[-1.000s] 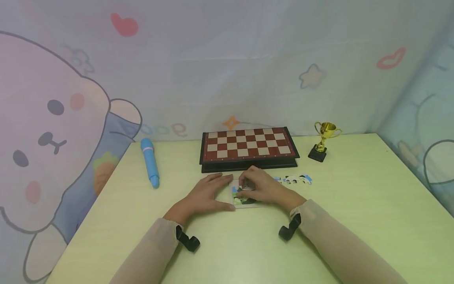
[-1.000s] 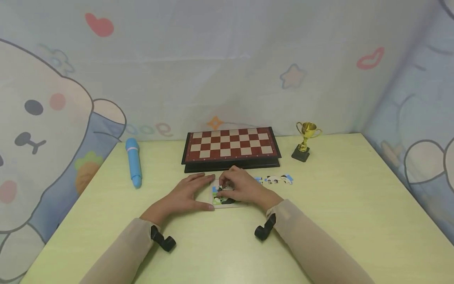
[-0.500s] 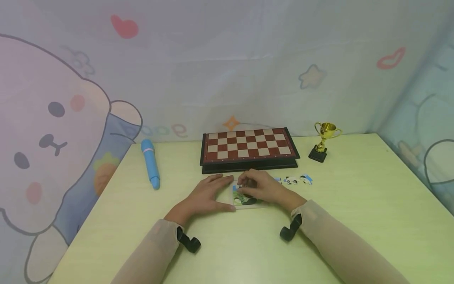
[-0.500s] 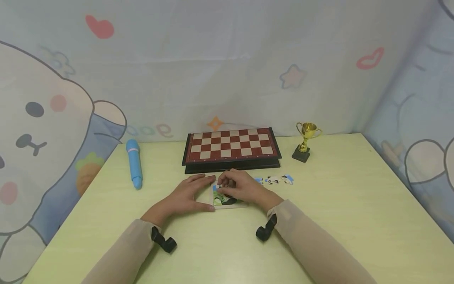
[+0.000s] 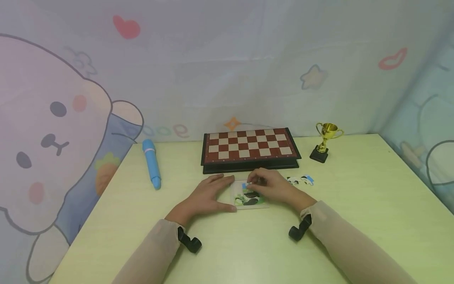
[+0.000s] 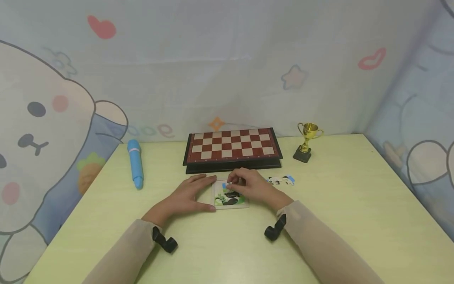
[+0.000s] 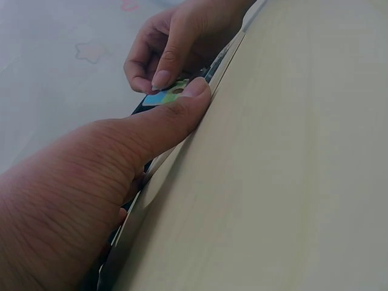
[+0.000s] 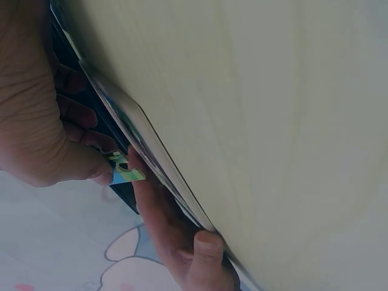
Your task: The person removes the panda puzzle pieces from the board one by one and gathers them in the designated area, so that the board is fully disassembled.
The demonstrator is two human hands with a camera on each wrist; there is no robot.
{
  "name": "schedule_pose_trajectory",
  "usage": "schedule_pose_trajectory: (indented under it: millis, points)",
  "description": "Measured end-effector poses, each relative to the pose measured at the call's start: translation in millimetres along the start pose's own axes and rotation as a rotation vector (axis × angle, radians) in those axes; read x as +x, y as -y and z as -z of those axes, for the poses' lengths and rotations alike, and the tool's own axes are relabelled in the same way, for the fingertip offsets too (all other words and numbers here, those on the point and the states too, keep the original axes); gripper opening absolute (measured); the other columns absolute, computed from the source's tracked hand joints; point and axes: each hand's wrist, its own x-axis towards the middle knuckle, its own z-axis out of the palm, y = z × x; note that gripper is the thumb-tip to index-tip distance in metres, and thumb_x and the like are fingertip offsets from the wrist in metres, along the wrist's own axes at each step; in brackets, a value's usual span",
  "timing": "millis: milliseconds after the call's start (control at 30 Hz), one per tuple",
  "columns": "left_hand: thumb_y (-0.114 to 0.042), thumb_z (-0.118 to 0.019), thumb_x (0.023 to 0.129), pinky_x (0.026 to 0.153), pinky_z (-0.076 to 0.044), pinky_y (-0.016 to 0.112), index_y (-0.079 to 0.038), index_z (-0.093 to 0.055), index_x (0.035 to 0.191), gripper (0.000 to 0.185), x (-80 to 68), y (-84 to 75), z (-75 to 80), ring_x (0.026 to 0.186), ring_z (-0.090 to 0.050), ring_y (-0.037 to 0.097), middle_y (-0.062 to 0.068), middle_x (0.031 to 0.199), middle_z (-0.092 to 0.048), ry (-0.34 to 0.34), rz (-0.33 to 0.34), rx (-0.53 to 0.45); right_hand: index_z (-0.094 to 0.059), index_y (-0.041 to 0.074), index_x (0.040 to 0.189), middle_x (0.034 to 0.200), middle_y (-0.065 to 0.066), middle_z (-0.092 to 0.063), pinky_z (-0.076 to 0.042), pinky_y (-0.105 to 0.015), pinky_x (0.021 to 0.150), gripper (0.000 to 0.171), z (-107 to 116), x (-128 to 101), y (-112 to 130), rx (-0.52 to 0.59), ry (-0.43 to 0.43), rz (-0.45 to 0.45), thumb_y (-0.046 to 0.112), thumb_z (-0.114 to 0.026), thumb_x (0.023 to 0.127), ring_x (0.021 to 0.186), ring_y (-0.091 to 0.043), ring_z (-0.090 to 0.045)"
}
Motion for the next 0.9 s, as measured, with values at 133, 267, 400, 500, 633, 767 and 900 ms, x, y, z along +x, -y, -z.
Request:
schedule_pose_trajectory:
  millis: [133, 267, 400, 500, 633, 767, 900]
  points:
    - [-0.080, -0.064, 0.076, 0.118, -0.021, 0.054, -0.028, -0.036, 0.158, 0.102, 0.2, 0.9, 0.4, 0.150, -0.024, 0.021, -0.014, 0.159, -0.036, -0.004, -0.004, -0.001, -0.067, 0.028, 0.102, 0.089, 0.013, -0.063, -0.050, -0.029, 0.069, 0.011, 10.3, -9.3, -2.4, -0.016, -0.019, -0.039, 0.030, -0.074, 0.094, 0.079, -0.010, -0.058]
    - [-0.080, -0.065, 0.076, 0.118, -0.020, 0.053, -0.028, -0.035, 0.158, 0.102, 0.1, 1.2, 0.0, 0.150, -0.023, 0.021, -0.014, 0.160, -0.035, -0.003, -0.004, 0.006, -0.067, 0.027, 0.101, 0.089, 0.012, -0.064, -0.049, -0.029, 0.067, 0.011, 22.0, -19.5, -4.7, -0.033, -0.029, -0.077, 0.028, -0.075, 0.093, 0.077, -0.012, -0.057]
    - [-0.079, -0.065, 0.076, 0.118, -0.020, 0.053, -0.028, -0.035, 0.158, 0.101, 0.2, 0.6, 0.3, 0.150, -0.023, 0.021, -0.014, 0.160, -0.035, -0.001, -0.010, 0.013, -0.067, 0.027, 0.100, 0.087, 0.012, -0.065, -0.048, -0.028, 0.065, 0.010, 33.0, -31.1, -11.5, -0.049, -0.048, -0.098, 0.026, -0.075, 0.093, 0.074, -0.013, -0.057]
    - [-0.079, -0.065, 0.077, 0.118, -0.020, 0.053, -0.028, -0.035, 0.158, 0.101, 0.4, 0.0, 0.5, 0.150, -0.023, 0.021, -0.013, 0.160, -0.035, -0.002, -0.016, 0.015, -0.068, 0.026, 0.099, 0.086, 0.012, -0.065, -0.047, -0.027, 0.063, 0.011, 42.1, -41.0, -16.1, -0.070, -0.066, -0.099, 0.024, -0.076, 0.092, 0.073, -0.012, -0.056]
    - [-0.079, -0.065, 0.076, 0.118, -0.020, 0.053, -0.028, -0.035, 0.158, 0.102, 0.6, -0.4, 0.8, 0.150, -0.023, 0.021, -0.013, 0.160, -0.035, -0.005, -0.019, 0.010, -0.068, 0.023, 0.099, 0.088, 0.012, -0.065, -0.048, -0.027, 0.064, 0.012, 53.5, -54.0, -19.9, -0.097, -0.087, -0.066, 0.018, -0.077, 0.091, 0.074, -0.011, -0.057]
    - [-0.080, -0.065, 0.076, 0.118, -0.020, 0.053, -0.028, -0.035, 0.158, 0.102, 0.7, 0.4, -0.2, 0.150, -0.023, 0.021, -0.013, 0.160, -0.035, -0.005, -0.020, 0.009, -0.069, 0.021, 0.100, 0.091, 0.012, -0.066, -0.050, -0.027, 0.066, 0.016, 60.3, -64.7, -23.6, -0.101, -0.091, -0.039, 0.013, -0.078, 0.089, 0.077, -0.009, -0.058]
    - [-0.080, -0.064, 0.077, 0.118, -0.021, 0.052, -0.029, -0.034, 0.159, 0.101, 0.5, 1.8, -1.7, 0.150, -0.023, 0.020, -0.014, 0.160, -0.034, -0.004, -0.018, 0.023, -0.071, 0.021, 0.101, 0.096, 0.010, -0.067, -0.050, -0.027, 0.068, 0.020, 62.2, -69.4, -27.3, -0.091, -0.080, -0.004, 0.012, -0.080, 0.087, 0.080, -0.010, -0.060]
